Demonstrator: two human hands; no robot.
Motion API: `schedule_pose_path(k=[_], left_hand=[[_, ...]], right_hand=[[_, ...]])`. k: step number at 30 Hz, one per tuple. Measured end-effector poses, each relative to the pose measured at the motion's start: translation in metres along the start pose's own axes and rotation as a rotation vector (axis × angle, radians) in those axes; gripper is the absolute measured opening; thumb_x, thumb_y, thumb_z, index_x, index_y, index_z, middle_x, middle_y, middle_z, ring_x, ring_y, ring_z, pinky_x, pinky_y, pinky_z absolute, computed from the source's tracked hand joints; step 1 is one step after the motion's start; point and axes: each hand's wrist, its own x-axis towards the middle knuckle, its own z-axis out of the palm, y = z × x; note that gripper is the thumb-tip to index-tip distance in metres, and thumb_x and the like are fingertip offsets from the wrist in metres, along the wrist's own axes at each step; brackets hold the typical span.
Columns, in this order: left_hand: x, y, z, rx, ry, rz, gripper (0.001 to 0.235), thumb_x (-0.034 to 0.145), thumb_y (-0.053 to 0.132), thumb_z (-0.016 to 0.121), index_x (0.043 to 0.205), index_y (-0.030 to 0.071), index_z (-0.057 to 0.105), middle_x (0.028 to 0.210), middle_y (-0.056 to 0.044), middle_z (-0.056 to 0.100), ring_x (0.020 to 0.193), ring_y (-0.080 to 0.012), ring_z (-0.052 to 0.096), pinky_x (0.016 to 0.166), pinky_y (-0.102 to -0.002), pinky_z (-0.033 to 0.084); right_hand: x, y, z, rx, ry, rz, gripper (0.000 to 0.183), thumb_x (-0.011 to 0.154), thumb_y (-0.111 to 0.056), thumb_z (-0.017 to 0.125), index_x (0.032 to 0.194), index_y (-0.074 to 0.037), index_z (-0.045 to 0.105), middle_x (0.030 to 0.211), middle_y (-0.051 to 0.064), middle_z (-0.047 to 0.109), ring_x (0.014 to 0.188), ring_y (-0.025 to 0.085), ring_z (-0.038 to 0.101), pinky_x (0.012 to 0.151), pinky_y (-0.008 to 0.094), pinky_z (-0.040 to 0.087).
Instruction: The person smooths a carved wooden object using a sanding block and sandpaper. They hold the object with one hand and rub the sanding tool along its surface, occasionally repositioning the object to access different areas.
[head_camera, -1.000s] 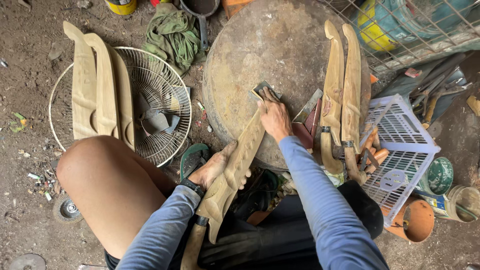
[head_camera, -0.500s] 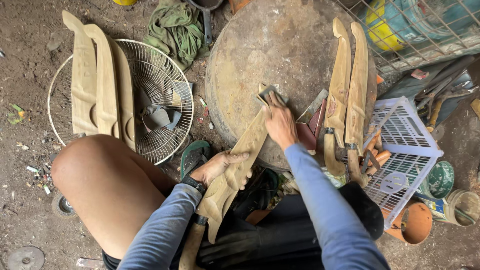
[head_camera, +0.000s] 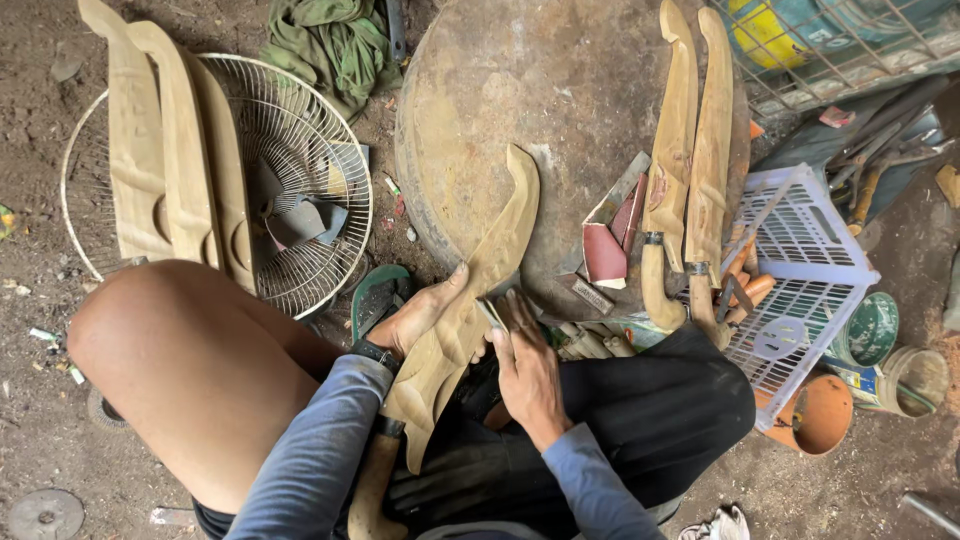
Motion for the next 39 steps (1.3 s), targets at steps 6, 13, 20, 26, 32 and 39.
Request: schedule_pose_path(k=[6,13,20,26,32,39], left_hand=[[-0.007,0.001,0.006,-0.042,-0.06,-0.106,0.063,0.1,0.061,0.045,0.122,0.005,0.062,0.087,-0.019,0.07,0.069,-0.0293,0.069,0.062,-0.041,0.059],[0.005,-0.006,-0.006,0.054,-0.063,-0.023,0.069,0.099,0.065,0.042,0.129,0.005,0.057,0.107,-0.019,0.069,0.092,-0.0289,0.067,0.079,-0.039,0.055],[0.016,-0.008,-0.01,0.171,-0.013,0.063,0.081,0.097,0.067,0.04,0.143,0.002,0.056,0.138,-0.013,0.066,0.126,-0.0213,0.063,0.107,-0.032,0.05],[-0.004,-0.001,0.005,0.011,-0.088,-0.053,0.074,0.097,0.067,0.036,0.124,0.003,0.061,0.088,-0.022,0.071,0.071,-0.033,0.072,0.065,-0.045,0.06],[-0.018,0.01,0.013,-0.035,-0.087,-0.012,0.074,0.102,0.065,0.037,0.129,0.0,0.059,0.087,-0.023,0.072,0.071,-0.0323,0.071,0.067,-0.042,0.061],[-0.015,0.017,0.014,-0.029,-0.068,-0.053,0.073,0.099,0.067,0.032,0.129,0.005,0.058,0.084,-0.02,0.07,0.069,-0.0299,0.072,0.06,-0.04,0.06]], right_hand=[[0.08,0.031,-0.005,-0.053,-0.297,0.781,0.049,0.112,-0.039,0.036,0.143,-0.01,0.059,0.123,0.032,0.072,0.109,0.046,0.072,0.102,0.044,0.054],[0.123,0.057,-0.008,-0.031,-0.055,0.278,0.058,0.106,-0.039,0.043,0.153,-0.005,0.045,0.154,0.018,0.048,0.116,0.037,0.067,0.107,0.041,0.052],[-0.015,0.02,0.01,-0.048,-0.045,-0.027,0.048,0.109,-0.026,0.045,0.143,0.006,0.054,0.161,0.024,0.041,0.15,0.039,0.041,0.123,0.043,0.033],[0.043,0.038,-0.003,-0.09,-0.043,0.09,0.043,0.108,-0.024,0.05,0.141,0.003,0.058,0.152,0.024,0.051,0.142,0.038,0.049,0.119,0.044,0.039],[0.079,0.038,-0.045,0.318,0.127,0.51,0.036,0.102,-0.025,0.058,0.135,-0.012,0.066,0.118,0.016,0.077,0.105,0.031,0.071,0.094,0.049,0.054],[0.074,0.037,-0.015,0.165,0.134,-0.071,0.036,0.09,-0.019,0.078,0.117,-0.002,0.063,0.136,0.016,0.06,0.127,0.032,0.06,0.108,0.043,0.049]])
